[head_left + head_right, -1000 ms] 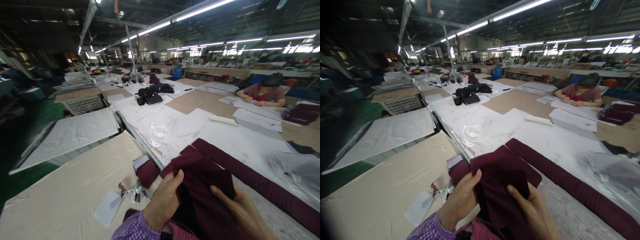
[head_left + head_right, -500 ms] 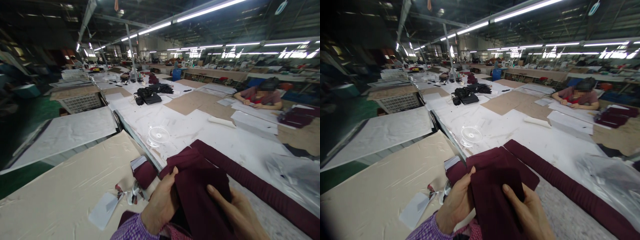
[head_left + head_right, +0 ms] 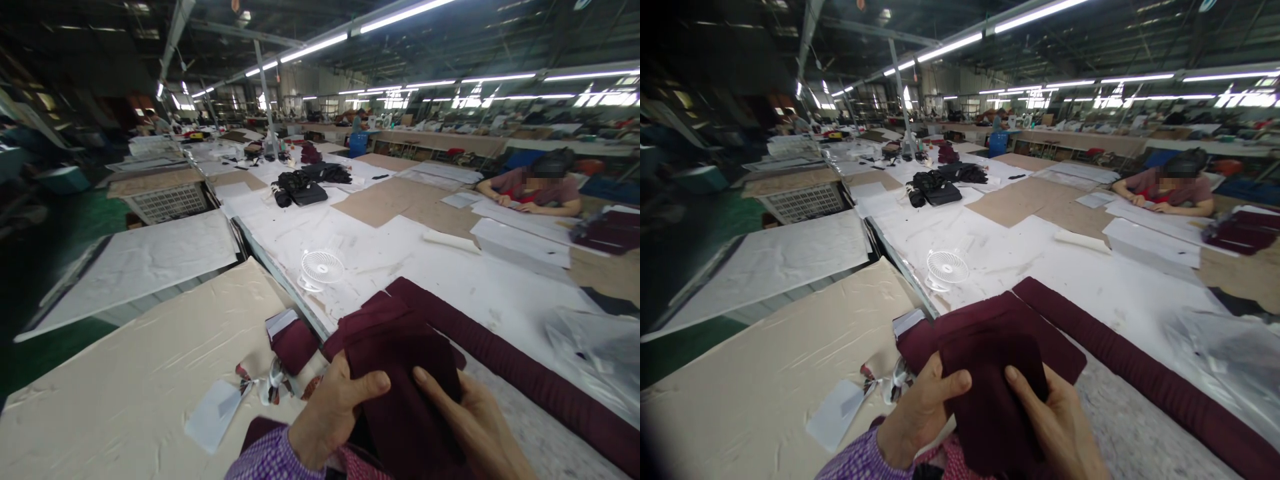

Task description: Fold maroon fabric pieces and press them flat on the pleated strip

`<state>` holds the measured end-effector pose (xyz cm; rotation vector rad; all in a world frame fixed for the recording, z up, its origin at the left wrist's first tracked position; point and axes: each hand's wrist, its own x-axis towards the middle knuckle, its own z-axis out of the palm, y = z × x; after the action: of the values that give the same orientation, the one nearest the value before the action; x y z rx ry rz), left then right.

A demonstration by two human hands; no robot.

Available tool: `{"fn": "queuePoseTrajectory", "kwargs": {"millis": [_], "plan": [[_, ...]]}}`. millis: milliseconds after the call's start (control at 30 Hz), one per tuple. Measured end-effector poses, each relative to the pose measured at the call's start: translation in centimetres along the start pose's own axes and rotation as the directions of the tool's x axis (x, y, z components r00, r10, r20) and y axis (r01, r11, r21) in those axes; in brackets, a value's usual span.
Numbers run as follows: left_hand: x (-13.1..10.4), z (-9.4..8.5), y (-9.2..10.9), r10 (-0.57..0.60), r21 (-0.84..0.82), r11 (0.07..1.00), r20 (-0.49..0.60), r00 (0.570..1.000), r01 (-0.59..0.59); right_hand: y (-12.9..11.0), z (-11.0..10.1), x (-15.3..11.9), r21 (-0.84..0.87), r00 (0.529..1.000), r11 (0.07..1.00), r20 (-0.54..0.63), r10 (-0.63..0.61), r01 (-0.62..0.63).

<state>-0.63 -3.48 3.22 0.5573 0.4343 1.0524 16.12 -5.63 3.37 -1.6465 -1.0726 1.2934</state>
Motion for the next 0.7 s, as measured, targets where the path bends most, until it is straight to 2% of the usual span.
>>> {"fn": "queuePoseTrajectory", "kwargs": {"millis": [167, 300, 367, 400, 467, 533, 567, 633, 700], "plan": [[0.5, 0.5, -0.3, -0.018, 0.041, 0.999, -0.127, 0.992, 0.024, -0.3, 0.1, 0.1, -0.074, 0.999, 0.997, -0.013, -0.037, 0.036], [0.3, 0.3, 0.3, -0.003, 0.081, 0.996, -0.212, 0.977, 0.021, -0.4, -0.9, 0.2, -0.203, 0.990, 0.970, 0.060, -0.126, 0.136], [0.0, 0.1, 0.9, -0.007, 0.125, 0.991, -0.225, 0.974, 0.036, -0.5, -1.7, 0.3, -0.265, 0.977, 0.942, 0.015, -0.211, 0.207], [-0.1, 0.0, 1.2, -0.012, 0.157, 0.987, -0.217, 0.976, 0.047, -0.7, -2.1, 0.4, -0.290, 0.958, 0.921, -0.038, -0.284, 0.261], [-0.3, -0.1, 1.7, -0.031, 0.228, 0.971, -0.176, 0.984, 0.072, -1.4, -2.5, 0.4, -0.333, 0.875, 0.848, -0.115, -0.470, 0.412], [-0.4, -0.1, 1.9, -0.041, 0.304, 0.950, -0.107, 0.993, 0.072, -2.3, -2.6, 0.4, -0.358, 0.778, 0.747, -0.081, -0.623, 0.560], [-0.4, -0.2, 2.0, -0.044, 0.338, 0.939, -0.078, 0.996, 0.068, -2.8, -2.7, 0.4, -0.368, 0.746, 0.705, -0.041, -0.664, 0.607], [-0.5, -0.2, 1.9, -0.046, 0.390, 0.919, -0.058, 0.997, 0.065, -3.4, -2.7, 0.6, -0.376, 0.732, 0.669, 0.037, -0.680, 0.641], [-0.6, -0.3, 1.9, -0.047, 0.420, 0.905, -0.061, 0.997, 0.069, -3.7, -2.8, 0.7, -0.364, 0.780, 0.707, 0.098, -0.619, 0.607]]}}
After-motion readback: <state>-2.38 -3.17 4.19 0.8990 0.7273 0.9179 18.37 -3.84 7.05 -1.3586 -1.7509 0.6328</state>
